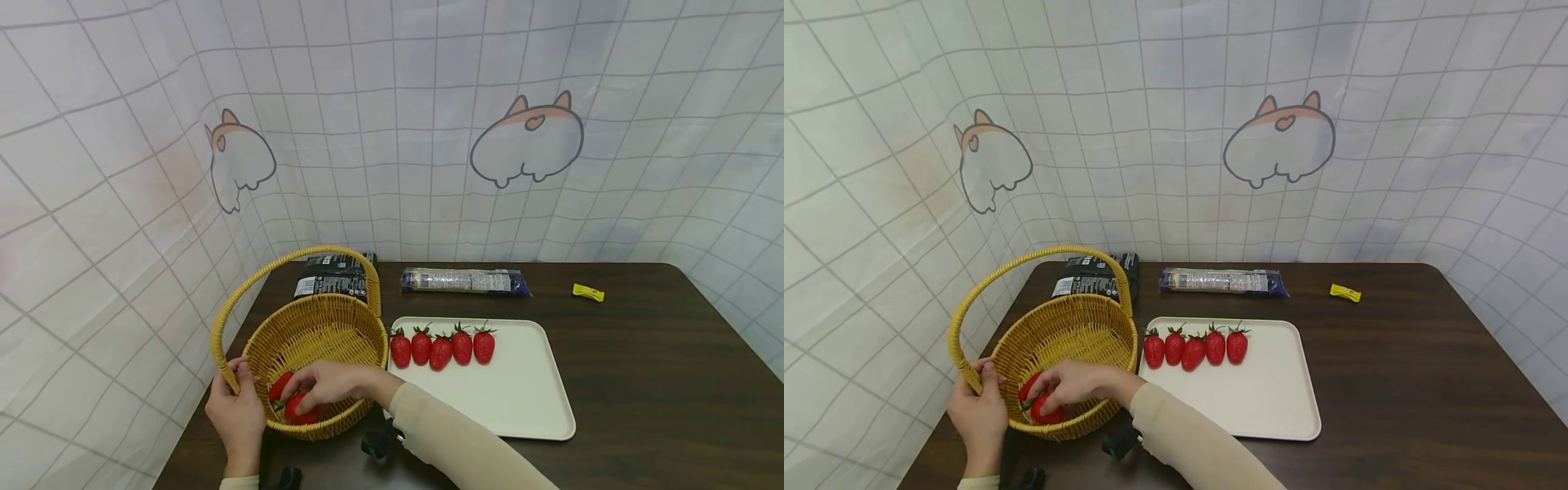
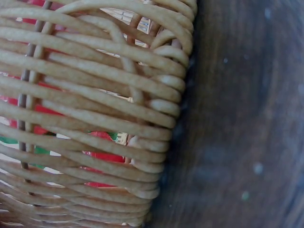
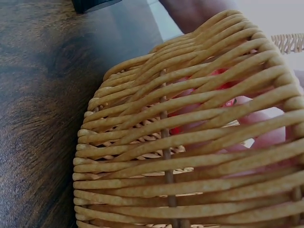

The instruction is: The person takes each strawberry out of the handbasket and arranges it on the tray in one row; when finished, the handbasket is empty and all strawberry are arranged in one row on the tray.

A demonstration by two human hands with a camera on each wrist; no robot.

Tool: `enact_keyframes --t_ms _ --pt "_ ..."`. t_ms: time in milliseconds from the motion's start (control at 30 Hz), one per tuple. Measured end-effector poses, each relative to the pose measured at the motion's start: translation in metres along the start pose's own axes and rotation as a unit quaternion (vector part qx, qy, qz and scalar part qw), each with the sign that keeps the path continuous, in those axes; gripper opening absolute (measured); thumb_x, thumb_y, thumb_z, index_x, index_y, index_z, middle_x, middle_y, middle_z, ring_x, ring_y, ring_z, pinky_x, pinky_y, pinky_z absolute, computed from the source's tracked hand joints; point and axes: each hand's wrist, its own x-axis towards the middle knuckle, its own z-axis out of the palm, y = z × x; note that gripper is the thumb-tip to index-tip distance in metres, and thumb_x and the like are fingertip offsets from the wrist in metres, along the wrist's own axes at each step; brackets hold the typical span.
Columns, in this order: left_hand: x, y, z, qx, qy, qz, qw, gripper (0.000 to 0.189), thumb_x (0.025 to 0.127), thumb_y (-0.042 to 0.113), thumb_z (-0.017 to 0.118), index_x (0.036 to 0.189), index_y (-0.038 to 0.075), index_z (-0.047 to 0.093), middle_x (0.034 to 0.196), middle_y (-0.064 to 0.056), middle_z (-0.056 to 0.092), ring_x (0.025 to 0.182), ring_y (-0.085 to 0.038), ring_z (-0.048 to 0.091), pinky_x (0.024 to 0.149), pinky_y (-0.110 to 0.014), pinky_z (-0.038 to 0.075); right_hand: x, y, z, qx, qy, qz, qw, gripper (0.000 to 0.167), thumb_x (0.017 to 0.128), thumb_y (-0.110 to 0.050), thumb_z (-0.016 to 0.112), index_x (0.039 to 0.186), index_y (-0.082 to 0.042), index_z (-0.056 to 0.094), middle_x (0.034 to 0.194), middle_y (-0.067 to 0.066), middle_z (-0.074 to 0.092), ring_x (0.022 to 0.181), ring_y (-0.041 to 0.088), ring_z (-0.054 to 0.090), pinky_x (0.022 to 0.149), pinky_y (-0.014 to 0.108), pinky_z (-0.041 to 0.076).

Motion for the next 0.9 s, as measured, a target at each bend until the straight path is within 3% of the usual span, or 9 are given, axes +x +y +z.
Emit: enact_keyframes --t_ms 133,367,500,733,900 --pt "-0.001 0.000 0.001 0.001 0.000 0.000 1.0000 0.020 0.099 0.016 0.059 0.104 0.000 0.068 0.077 0.019 0.058 0.064 0.004 0.056 0.059 -0.015 0.041 -0.006 -0.002 -0.001 0.018 0.016 -0.011 0.9996 0.026 0.089 -0.005 0.068 0.115 -0.005 0.067 0.093 0.001 0.064 0.075 0.009 0.061 0.063 0.031 0.057" --pt "0.000 0.002 0.002 0.005 0.004 0.009 0.9999 0.021 0.099 0.016 0.059 0.104 -0.001 0.069 0.078 -0.012 0.064 0.064 0.004 0.055 0.058 -0.015 0.040 -0.029 -0.006 -0.012 -0.048 0.076 -0.086 0.9923 0.027 0.089 -0.012 0.072 0.116 -0.012 0.070 0.111 -0.006 0.064 0.082 0.005 0.065 0.066 0.029 0.057" --pt "0.000 0.003 0.002 0.008 0.007 0.005 0.9999 0.020 0.098 0.015 0.059 0.103 -0.001 0.070 0.074 -0.014 0.063 0.064 0.003 0.055 0.057 -0.015 0.039 -0.046 -0.004 -0.018 -0.066 0.109 -0.125 0.9840 0.029 0.090 -0.015 0.072 0.119 -0.014 0.071 0.122 -0.004 0.065 0.088 0.003 0.067 0.072 0.023 0.055" --pt "-0.001 0.003 0.002 0.005 0.008 -0.006 0.9999 0.022 0.098 0.017 0.059 0.104 -0.002 0.069 0.074 -0.010 0.062 0.064 0.004 0.055 0.059 -0.014 0.040 -0.080 0.004 -0.031 -0.007 0.173 -0.120 0.9775 0.030 0.090 -0.015 0.071 0.120 -0.017 0.070 0.117 -0.003 0.067 0.083 0.009 0.069 0.072 0.032 0.058" --pt "-0.001 0.001 0.002 0.010 0.009 -0.011 0.9998 0.020 0.099 0.016 0.059 0.104 0.000 0.069 0.076 -0.017 0.063 0.064 0.004 0.055 0.061 -0.015 0.040 -0.105 0.013 -0.044 0.030 0.213 -0.119 0.9694 0.031 0.090 -0.010 0.071 0.120 -0.012 0.067 0.113 0.006 0.067 0.083 0.015 0.070 0.074 0.046 0.057"
